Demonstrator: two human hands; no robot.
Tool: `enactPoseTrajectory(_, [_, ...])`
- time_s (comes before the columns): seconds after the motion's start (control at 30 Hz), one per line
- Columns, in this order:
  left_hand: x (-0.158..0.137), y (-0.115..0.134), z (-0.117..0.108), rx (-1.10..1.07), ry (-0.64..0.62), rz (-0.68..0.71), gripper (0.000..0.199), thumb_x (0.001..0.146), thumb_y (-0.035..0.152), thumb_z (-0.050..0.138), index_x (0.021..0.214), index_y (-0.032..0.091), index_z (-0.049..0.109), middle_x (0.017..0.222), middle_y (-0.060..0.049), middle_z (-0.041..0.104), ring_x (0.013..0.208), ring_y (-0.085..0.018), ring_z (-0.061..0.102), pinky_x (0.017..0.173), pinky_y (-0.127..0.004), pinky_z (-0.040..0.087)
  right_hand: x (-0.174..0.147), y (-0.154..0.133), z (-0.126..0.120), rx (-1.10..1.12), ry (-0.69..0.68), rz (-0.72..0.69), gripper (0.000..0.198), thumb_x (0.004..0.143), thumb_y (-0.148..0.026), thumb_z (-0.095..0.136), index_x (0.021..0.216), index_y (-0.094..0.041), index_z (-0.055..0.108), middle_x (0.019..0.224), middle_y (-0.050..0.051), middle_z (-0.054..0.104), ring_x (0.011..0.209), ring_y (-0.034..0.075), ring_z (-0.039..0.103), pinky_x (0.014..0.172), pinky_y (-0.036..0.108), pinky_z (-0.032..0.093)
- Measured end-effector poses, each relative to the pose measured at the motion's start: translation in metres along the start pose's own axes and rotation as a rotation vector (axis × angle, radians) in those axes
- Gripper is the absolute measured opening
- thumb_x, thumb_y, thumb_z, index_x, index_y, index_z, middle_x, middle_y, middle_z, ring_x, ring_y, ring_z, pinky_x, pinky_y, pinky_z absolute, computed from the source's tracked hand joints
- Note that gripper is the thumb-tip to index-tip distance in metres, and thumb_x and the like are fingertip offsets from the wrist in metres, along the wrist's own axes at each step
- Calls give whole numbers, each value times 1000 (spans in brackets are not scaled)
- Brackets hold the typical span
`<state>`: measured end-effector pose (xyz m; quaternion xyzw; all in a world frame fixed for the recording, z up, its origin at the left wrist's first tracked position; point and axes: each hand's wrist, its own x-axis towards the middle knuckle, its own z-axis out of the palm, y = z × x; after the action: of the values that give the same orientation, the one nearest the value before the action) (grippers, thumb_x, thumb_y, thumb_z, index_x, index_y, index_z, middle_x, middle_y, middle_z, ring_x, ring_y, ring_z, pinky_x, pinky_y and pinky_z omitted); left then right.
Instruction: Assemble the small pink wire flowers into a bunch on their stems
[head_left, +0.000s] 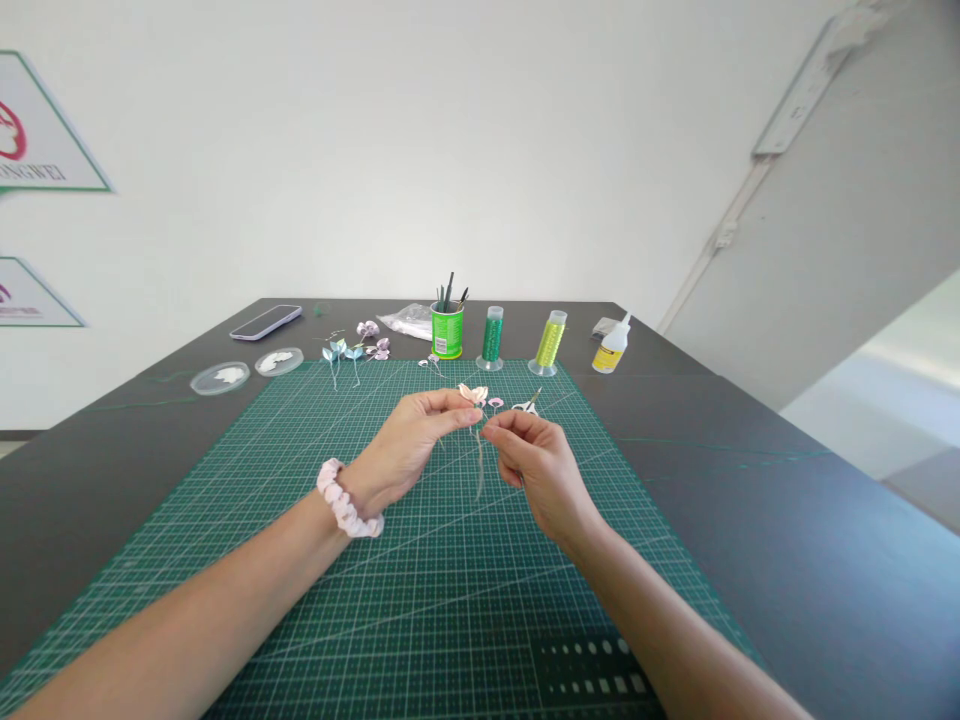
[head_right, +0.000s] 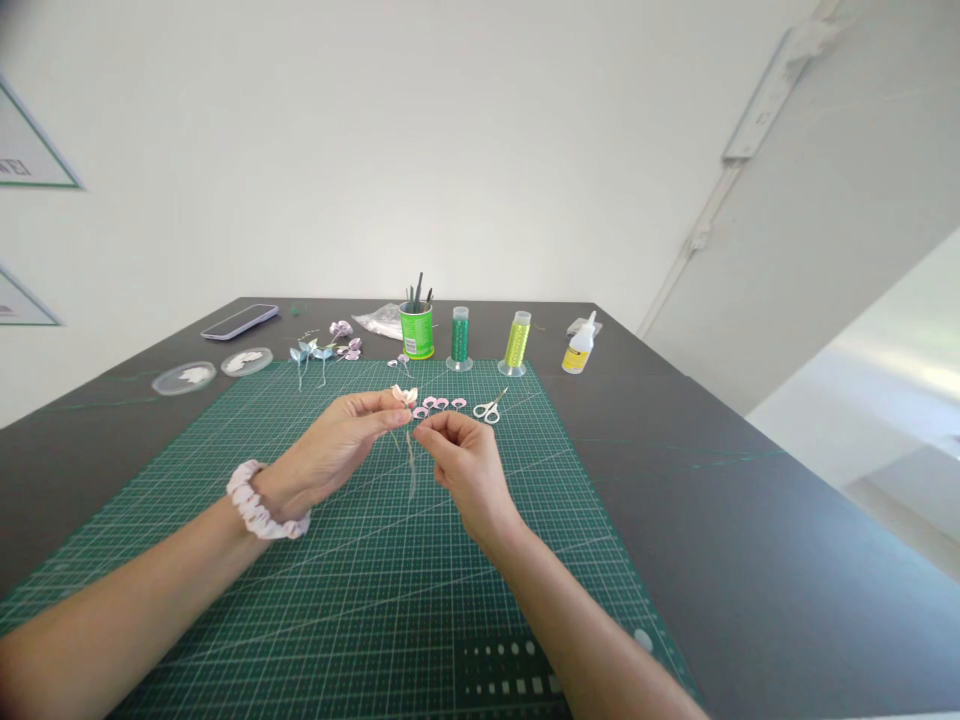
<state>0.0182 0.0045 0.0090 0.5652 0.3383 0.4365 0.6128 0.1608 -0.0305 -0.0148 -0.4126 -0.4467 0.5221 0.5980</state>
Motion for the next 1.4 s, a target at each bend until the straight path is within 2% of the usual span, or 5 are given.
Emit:
enactPoseTrajectory(0.27, [1,0,0,-1,5,8,13,68,30,78,64,19,72,81,-2,63,86,-18,52,92,-37,35,0,1,-1,-16,-6,4,22,67,-36,73,60,-18,61,48,-8,40,39,5,24,36,22,19])
enactPoseTrajectory(1.13, [1,-1,1,19,12,18,12,69,28,76,64,19,71,73,0,62,79,-16,51,87,-36,36,-2,-2,0,49,-21,-12,21,68,-33,74,59,-18,61,45,-10,35,38,5,22,35,22,17])
enactPoseTrajectory(1.4, [2,-3,-1,14,-6,26,11,71,29,76,67,19,72,78,0,63,82,-16,52,90,-36,35,0,0,0,46,-3,0,23,65,-34,77,60,-18,62,46,-10,36,37,4,23,35,22,17])
